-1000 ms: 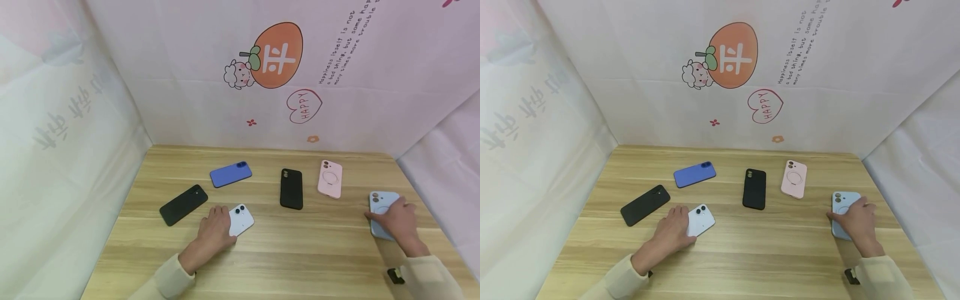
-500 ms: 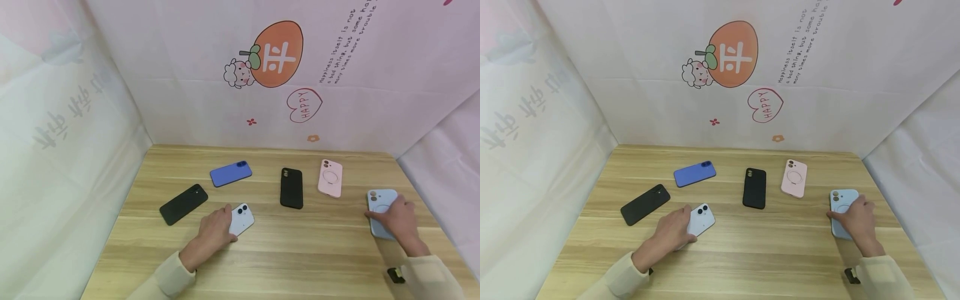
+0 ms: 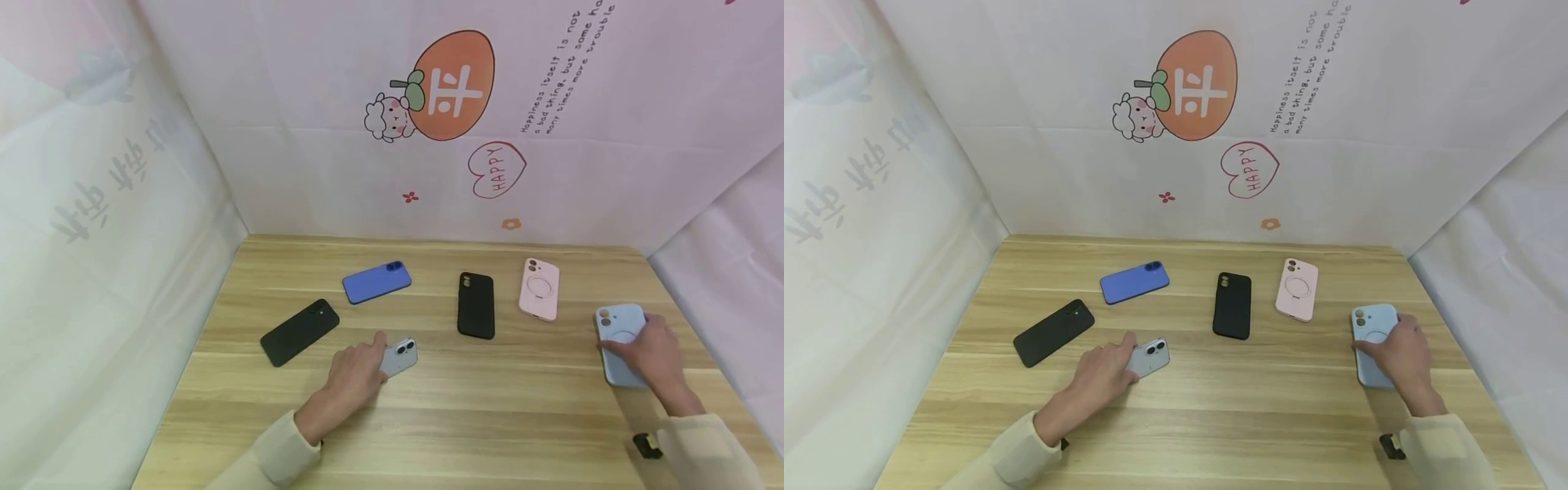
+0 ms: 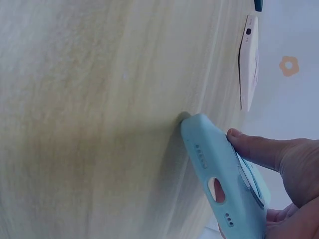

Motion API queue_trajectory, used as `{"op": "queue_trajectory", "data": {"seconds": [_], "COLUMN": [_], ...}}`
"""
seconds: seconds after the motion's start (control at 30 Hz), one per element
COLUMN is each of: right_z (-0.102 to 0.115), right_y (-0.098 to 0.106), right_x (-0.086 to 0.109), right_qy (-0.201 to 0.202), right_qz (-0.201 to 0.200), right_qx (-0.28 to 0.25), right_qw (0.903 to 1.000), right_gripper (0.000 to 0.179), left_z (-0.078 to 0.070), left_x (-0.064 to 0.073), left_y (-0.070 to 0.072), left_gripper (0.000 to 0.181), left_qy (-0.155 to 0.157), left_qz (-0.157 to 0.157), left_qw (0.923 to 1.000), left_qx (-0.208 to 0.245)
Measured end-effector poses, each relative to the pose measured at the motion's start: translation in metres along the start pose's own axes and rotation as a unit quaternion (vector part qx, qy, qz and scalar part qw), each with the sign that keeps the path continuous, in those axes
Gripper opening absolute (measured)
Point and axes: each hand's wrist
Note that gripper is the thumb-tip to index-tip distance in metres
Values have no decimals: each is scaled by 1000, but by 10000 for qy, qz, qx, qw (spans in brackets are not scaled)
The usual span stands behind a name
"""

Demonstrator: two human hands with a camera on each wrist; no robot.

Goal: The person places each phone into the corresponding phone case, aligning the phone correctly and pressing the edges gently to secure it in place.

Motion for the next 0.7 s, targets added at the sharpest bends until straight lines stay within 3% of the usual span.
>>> {"op": "queue_trajectory", "data": {"seconds": [0.27,0.43,0.57,0.7], "right_z": [3,4,1,-1], "right_y": [4,7,10,13], "right_x": [0,-1,-3,-4], "right_qy": [27,123,196,270], "right_qz": [-7,3,103,362], "right_qx": [-221,-232,-292,-321], "right_qw": [9998,9997,9993,9985], "right_gripper": [92,83,77,68], "left_z": [5,3,2,1], "left_x": [-2,-5,-7,-9], "left_y": [7,11,15,18], "left_gripper": [38,35,35,38], "left_qy": [-151,203,608,925], "left_qz": [-535,-495,-437,-408], "left_qw": [9963,9865,9686,9367], "left_qx": [660,1548,2372,3351]}}
Point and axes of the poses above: each hand's wrist, its own x-axis away from the middle knuckle, its own y-axis out of the back of the hand, z = x × y, and after that the axes turned 5 degrees about -z, right-handed
